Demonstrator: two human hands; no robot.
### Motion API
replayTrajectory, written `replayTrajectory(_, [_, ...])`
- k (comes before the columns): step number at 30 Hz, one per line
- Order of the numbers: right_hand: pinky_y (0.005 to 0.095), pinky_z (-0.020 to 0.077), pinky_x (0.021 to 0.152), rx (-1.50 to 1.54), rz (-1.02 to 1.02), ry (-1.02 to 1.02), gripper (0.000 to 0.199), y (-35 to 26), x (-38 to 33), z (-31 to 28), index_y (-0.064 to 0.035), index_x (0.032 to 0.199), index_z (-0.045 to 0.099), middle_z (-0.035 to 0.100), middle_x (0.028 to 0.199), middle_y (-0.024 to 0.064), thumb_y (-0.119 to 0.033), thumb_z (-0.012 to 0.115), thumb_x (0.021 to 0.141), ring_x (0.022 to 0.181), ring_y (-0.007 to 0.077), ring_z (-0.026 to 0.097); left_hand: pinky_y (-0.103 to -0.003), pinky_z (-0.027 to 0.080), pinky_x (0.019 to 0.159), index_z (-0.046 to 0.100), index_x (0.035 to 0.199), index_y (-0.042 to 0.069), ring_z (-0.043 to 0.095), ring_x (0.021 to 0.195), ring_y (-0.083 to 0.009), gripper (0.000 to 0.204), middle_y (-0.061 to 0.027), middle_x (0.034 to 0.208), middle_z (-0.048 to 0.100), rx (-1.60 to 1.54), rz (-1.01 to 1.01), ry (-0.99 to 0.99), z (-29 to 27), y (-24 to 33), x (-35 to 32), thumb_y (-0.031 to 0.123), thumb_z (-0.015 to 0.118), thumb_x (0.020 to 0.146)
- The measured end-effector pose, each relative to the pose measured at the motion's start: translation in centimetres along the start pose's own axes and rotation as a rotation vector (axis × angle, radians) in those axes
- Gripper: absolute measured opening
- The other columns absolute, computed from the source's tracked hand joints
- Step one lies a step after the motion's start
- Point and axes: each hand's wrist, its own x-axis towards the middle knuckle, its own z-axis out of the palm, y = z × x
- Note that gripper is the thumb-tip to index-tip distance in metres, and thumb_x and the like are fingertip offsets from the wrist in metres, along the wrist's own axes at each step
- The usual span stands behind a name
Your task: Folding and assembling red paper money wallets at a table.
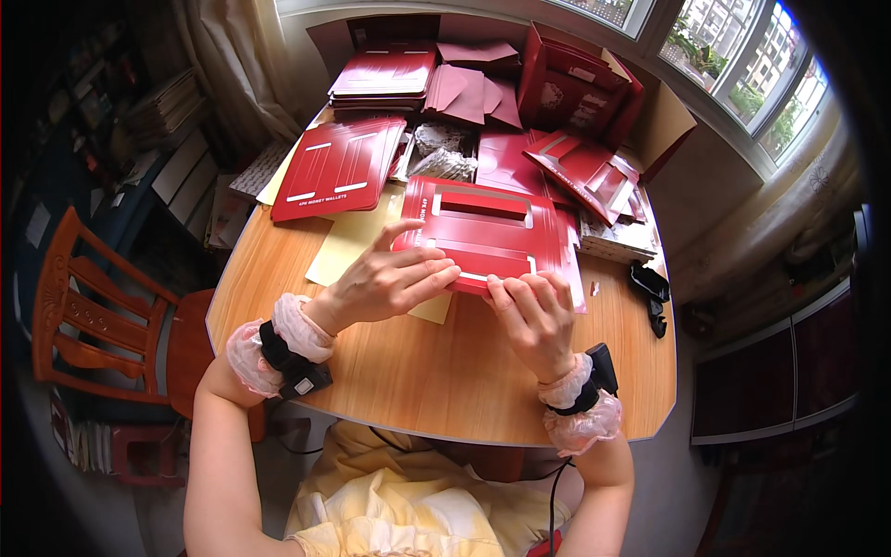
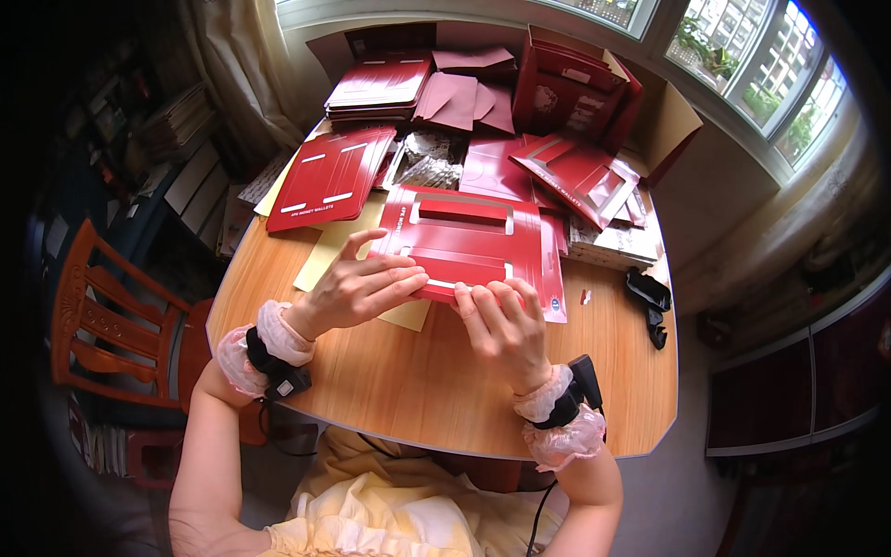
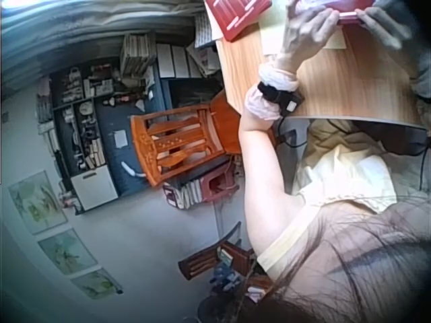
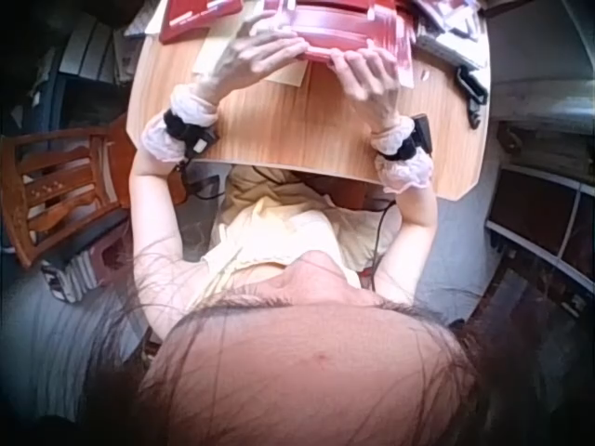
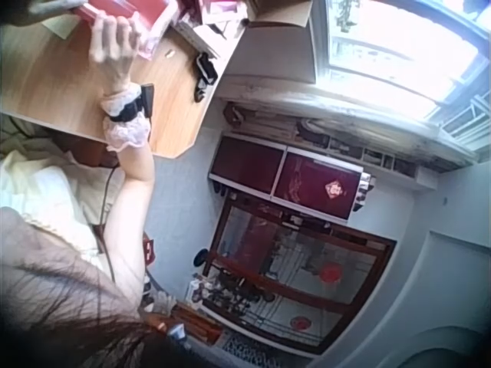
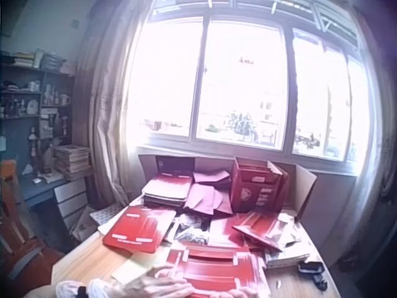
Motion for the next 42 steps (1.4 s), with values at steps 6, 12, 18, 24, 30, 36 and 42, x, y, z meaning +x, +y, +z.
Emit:
replayTrajectory(6, [0.0400,0.0486,0.097,0.003,0.001,-0.020,0.026,-0.1,0.0,0.1,-0.0047,0.111,0.074,0.066,0.095,0.0027,-0.013,0.074,0.086,0.093,0.0190,0.064,-0.049,0.039,0.115,0.075,0.110,0.015,0.071,0.102,-0.0105,0.024,0.0043,0.100,0.075,-0.017,-0.020,-0.017,0.1,-0.1,-0.1,0.024,0.079,0.088])
replayTrajectory(12, [0.0399,0.0489,0.096,0.011,-0.010,-0.017,0.026,-0.6,0.2,0.2,-0.0051,0.111,0.075,0.066,0.095,0.0025,-0.011,0.073,0.085,0.092,0.0187,0.064,-0.052,0.038,0.117,0.074,0.113,0.012,0.070,0.103,-0.0129,0.022,0.0021,0.103,0.074,-0.101,0.008,-0.026,0.0,0.4,0.3,0.016,0.069,0.092])
replayTrajectory(18, [0.0402,0.0489,0.094,0.010,-0.005,-0.016,0.028,0.5,-0.1,0.2,-0.0050,0.110,0.075,0.065,0.094,0.0018,-0.013,0.077,0.083,0.092,0.0184,0.064,-0.048,0.040,0.114,0.076,0.112,0.015,0.071,0.098,-0.0098,0.023,0.0060,0.102,0.076,-0.057,-0.028,-0.007,0.2,-0.9,-0.4,0.022,0.076,0.090])
replayTrajectory(24, [0.0404,0.0488,0.093,-0.003,0.000,0.002,0.029,0.7,0.0,0.3,-0.0057,0.109,0.075,0.065,0.093,0.0009,-0.017,0.080,0.083,0.092,0.0185,0.064,-0.048,0.040,0.115,0.076,0.112,0.018,0.071,0.099,-0.0090,0.023,0.0065,0.103,0.076,-0.057,-0.035,-0.018,0.1,-1.4,-0.7,0.024,0.076,0.090])
replayTrajectory(30, [0.0417,0.0483,0.095,-0.040,0.012,-0.006,0.027,2.1,-0.6,-0.8,-0.0068,0.107,0.075,0.067,0.096,0.0011,-0.016,0.080,0.082,0.094,0.0194,0.064,-0.050,0.037,0.118,0.073,0.116,0.015,0.070,0.104,-0.0116,0.022,0.0038,0.104,0.075,-0.106,-0.045,0.015,0.2,-1.8,-0.3,0.018,0.068,0.095])
replayTrajectory(36, [0.0431,0.0481,0.096,-0.048,0.009,0.003,0.027,2.6,-0.2,-1.0,-0.0079,0.106,0.075,0.068,0.100,0.0013,-0.014,0.081,0.080,0.096,0.0200,0.063,-0.050,0.035,0.120,0.073,0.114,0.016,0.070,0.103,-0.0113,0.019,0.0043,0.103,0.076,-0.078,-0.052,0.021,-0.1,-2.3,-0.9,0.019,0.069,0.095])
replayTrajectory(42, [0.0426,0.0483,0.095,-0.063,0.018,0.006,0.030,2.9,-0.4,-0.9,-0.0087,0.106,0.076,0.068,0.099,0.0013,-0.013,0.081,0.077,0.095,0.0204,0.063,-0.049,0.033,0.121,0.074,0.114,0.017,0.071,0.102,-0.0106,0.023,0.0046,0.101,0.077,0.026,0.001,0.047,-0.4,-2.7,-0.8,0.020,0.074,0.091])
